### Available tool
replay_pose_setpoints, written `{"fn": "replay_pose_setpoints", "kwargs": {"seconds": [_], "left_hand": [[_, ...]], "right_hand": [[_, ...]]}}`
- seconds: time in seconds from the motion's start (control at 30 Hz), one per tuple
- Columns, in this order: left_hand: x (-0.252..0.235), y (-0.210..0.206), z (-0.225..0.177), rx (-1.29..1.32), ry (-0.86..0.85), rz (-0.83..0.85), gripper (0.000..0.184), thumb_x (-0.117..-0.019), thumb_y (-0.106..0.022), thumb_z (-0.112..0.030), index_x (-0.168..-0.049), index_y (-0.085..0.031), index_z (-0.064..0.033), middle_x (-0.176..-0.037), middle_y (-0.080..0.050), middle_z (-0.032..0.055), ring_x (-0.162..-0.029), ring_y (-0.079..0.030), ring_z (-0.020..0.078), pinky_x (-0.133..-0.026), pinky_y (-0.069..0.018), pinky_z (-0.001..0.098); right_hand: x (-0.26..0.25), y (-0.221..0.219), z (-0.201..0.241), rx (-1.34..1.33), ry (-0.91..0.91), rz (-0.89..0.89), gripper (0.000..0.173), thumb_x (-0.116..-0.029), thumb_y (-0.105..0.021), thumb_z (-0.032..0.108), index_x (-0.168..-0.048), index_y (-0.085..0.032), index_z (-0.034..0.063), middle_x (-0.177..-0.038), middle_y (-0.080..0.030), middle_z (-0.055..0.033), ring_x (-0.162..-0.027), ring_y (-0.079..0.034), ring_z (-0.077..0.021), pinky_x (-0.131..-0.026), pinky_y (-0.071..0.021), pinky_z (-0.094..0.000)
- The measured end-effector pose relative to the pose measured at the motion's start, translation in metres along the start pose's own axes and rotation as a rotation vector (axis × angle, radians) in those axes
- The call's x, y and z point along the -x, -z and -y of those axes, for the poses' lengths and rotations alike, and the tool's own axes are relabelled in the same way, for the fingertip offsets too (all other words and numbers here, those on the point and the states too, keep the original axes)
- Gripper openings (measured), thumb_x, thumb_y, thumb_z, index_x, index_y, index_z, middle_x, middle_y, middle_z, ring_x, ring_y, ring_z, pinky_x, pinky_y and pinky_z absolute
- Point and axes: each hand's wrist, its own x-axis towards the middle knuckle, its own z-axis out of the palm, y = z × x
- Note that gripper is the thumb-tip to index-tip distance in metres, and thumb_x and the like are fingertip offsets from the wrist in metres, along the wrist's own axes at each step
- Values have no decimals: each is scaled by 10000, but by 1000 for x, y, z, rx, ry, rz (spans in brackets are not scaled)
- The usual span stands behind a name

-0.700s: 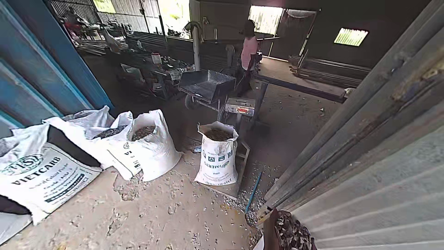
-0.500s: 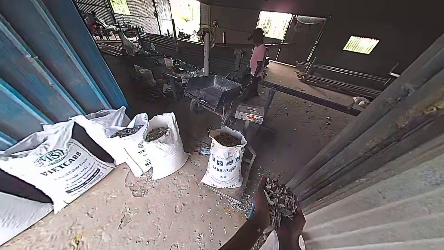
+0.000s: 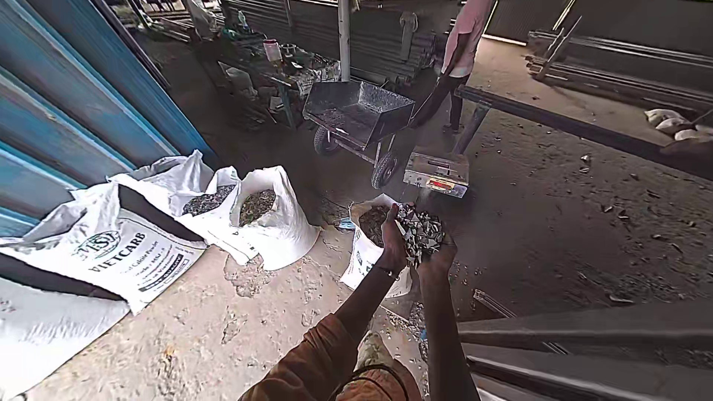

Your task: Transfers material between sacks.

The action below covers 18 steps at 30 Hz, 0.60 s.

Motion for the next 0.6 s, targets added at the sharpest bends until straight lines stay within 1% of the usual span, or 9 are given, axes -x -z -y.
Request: {"fn": "replay_pose_setpoints", "kwargs": {"seconds": [0.13, 0.23, 0.27, 0.3, 0.37, 0.43, 0.47, 0.5, 0.6], "left_hand": [[-78, 1, -14, 48, 11, -34, 470, -1113, -312, -394, -1126, -647, -65, -911, -702, 76, -798, -687, 158, -692, -580, 345], [-116, 6, -18, 14, 9, -129, 435, -1114, -307, -377, -1121, -617, -72, -881, -668, 58, -761, -659, 136, -664, -560, 321], [-127, 8, -16, 0, 1, -151, 424, -1115, -303, -365, -1119, -610, -72, -872, -662, 53, -752, -653, 129, -659, -558, 313], [-135, 11, -15, -27, 3, -164, 420, -1116, -291, -359, -1138, -595, -70, -889, -646, 55, -768, -640, 132, -674, -548, 321], [-150, 20, -10, -109, 28, -193, 444, -1116, -263, -364, -1177, -580, -59, -937, -632, 79, -811, -625, 155, -707, -536, 359], [-160, 27, -6, -198, 73, -246, 445, -1117, -268, -348, -1197, -567, -29, -981, -598, 115, -841, -588, 187, -735, -512, 391], [-164, 28, -5, -253, 96, -278, 419, -1119, -273, -337, -1163, -553, -29, -964, -562, 112, -826, -561, 191, -719, -495, 390], [-169, 30, -4, -295, 117, -303, 399, -1117, -287, -323, -1147, -550, -25, -959, -546, 114, -822, -549, 197, -714, -487, 393], [-182, 43, 5, -345, 200, -312, 419, -1116, -301, -321, -1209, -555, -1, -1027, -563, 150, -879, -555, 227, -763, -489, 429]], "right_hand": [[-56, -39, -35, 61, -127, -38, 338, -1108, -309, 221, -1085, -608, 66, -830, -665, -26, -721, -667, -88, -633, -574, -269], [-78, -58, -53, 156, -194, -99, 292, -1096, -345, 202, -1091, -597, 54, -865, -628, -49, -758, -631, -122, -672, -543, -295], [-83, -64, -57, 192, -215, -115, 273, -1092, -364, 212, -1064, -594, 66, -854, -621, -43, -750, -625, -119, -663, -540, -292], [-89, -70, -61, 224, -244, -131, 258, -1090, -381, 221, -1071, -588, 68, -871, -608, -51, -765, -611, -127, -676, -528, -303], [-98, -75, -70, 316, -300, -185, 255, -1086, -415, 225, -1157, -582, 45, -985, -595, -90, -860, -589, -163, -755, -509, -348], [-106, -75, -77, 405, -323, -215, 326, -1088, -429, 196, -1313, -554, -5, -1237, -579, -175, -1086, -559, -243, -927, -467, -435], [-109, -73, -81, 437, -324, -213, 371, -1094, -423, 179, -1392, -514, -23, -1379, -533, -215, -1221, -524, -286, -1023, -427, -480], [-112, -72, -86, 464, -309, -217, 384, -1094, -422, 165, -1414, -494, -35, -1426, -504, -234, -1266, -501, -306, -1052, -410, -497], [-111, -65, -95, 504, -282, -240, 410, -1100, -422, 158, -1454, -451, -49, -1497, -452, -245, -1349, -458, -321, -1105, -380, -506]]}}
